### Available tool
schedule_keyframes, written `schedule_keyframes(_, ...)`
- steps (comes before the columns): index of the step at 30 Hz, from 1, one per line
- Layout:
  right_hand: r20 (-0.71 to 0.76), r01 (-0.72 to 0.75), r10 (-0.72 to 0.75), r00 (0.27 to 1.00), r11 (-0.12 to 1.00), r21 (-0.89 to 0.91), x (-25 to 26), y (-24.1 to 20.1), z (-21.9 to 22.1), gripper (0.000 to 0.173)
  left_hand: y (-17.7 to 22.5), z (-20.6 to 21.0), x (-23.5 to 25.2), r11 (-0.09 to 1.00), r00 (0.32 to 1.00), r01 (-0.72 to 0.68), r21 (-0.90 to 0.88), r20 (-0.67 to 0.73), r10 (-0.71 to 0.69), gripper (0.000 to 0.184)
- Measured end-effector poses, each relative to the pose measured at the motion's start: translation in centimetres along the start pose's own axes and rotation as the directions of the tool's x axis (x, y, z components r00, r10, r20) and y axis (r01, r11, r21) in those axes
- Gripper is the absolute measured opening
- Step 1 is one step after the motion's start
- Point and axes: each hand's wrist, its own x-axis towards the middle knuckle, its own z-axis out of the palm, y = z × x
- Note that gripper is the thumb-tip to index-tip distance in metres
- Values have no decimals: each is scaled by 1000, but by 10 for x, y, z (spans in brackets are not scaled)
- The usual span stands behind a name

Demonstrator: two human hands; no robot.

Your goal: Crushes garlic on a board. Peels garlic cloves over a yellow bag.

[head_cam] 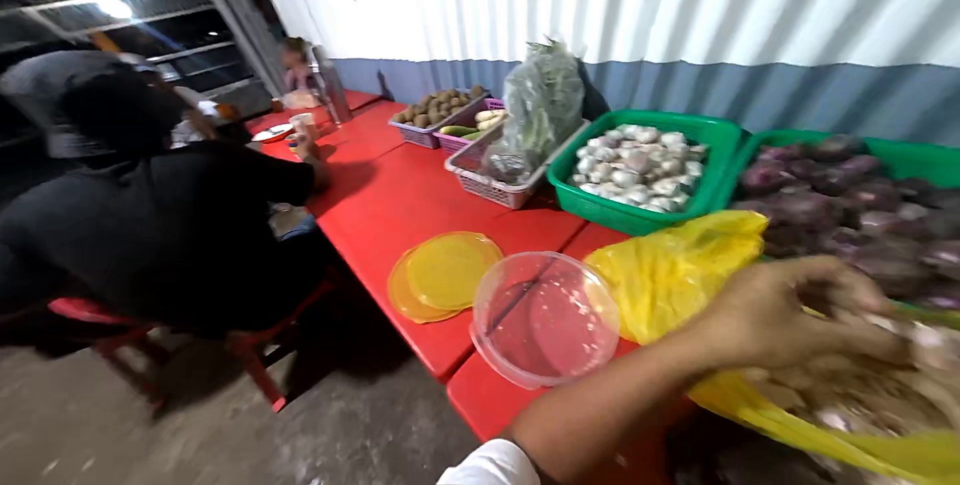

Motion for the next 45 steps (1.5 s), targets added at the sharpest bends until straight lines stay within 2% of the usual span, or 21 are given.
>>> schedule_keyframes(3,-226,-104,134,965,984,142,-6,-47,25,11,6,-9,-3,997,997,78,-16,27,-77,11)
schedule_keyframes(4,-251,-108,158,955,974,200,-5,-52,28,11,3,-11,-2,994,993,109,-17,50,-108,11)
schedule_keyframes(7,-181,-159,238,954,917,366,-5,-57,22,15,-7,-12,2,973,979,187,-135,106,-174,20)
schedule_keyframes(10,-92,-273,371,924,807,523,0,-65,21,21,-11,-6,5,927,968,251,-279,78,-239,20)
schedule_keyframes(12,-71,-341,472,879,725,599,3,-69,27,19,-14,0,5,900,956,293,-323,67,-287,17)
schedule_keyframes(16,-85,-381,658,748,531,757,6,-69,34,26,-19,8,5,891,955,288,-352,41,-293,15)
schedule_keyframes(19,-78,-361,705,705,452,816,7,-67,32,23,-18,8,4,915,967,244,-322,11,-254,17)
schedule_keyframes(20,-96,-357,694,714,479,802,7,-67,31,19,-17,7,3,928,970,232,-293,0,-243,17)
schedule_keyframes(22,-163,-356,626,763,616,703,4,-68,30,10,-16,7,2,959,978,198,-201,-30,-208,19)
schedule_keyframes(24,-227,-345,523,822,774,531,2,-70,32,11,-18,7,1,987,989,141,-72,-41,-144,22)
schedule_keyframes(27,-293,-367,440,849,889,273,-1,-70,35,17,-19,7,0,994,995,99,44,-17,-98,28)
schedule_keyframes(31,-344,-337,362,866,932,131,-4,-67,36,8,-15,7,-2,996,997,82,47,-8,-82,32)
schedule_keyframes(34,-334,-313,336,880,942,122,-5,-64,36,8,-12,7,-3,995,998,55,77,-12,-55,32)
schedule_keyframes(38,-306,-317,353,884,934,162,-4,-65,36,11,-13,3,-1,995,996,90,44,-1,-90,33)
schedule_keyframes(40,-345,-313,304,888,949,31,-4,-65,38,12,-14,2,-1,994,995,103,37,9,-103,34)
schedule_keyframes(43,-434,-233,99,896,935,-267,-7,-63,50,14,-15,5,-1,993,994,110,45,6,-110,37)
schedule_keyframes(45,-458,-168,-17,889,918,-360,-8,-60,57,13,-14,9,-2,993,994,109,47,-28,-107,36)
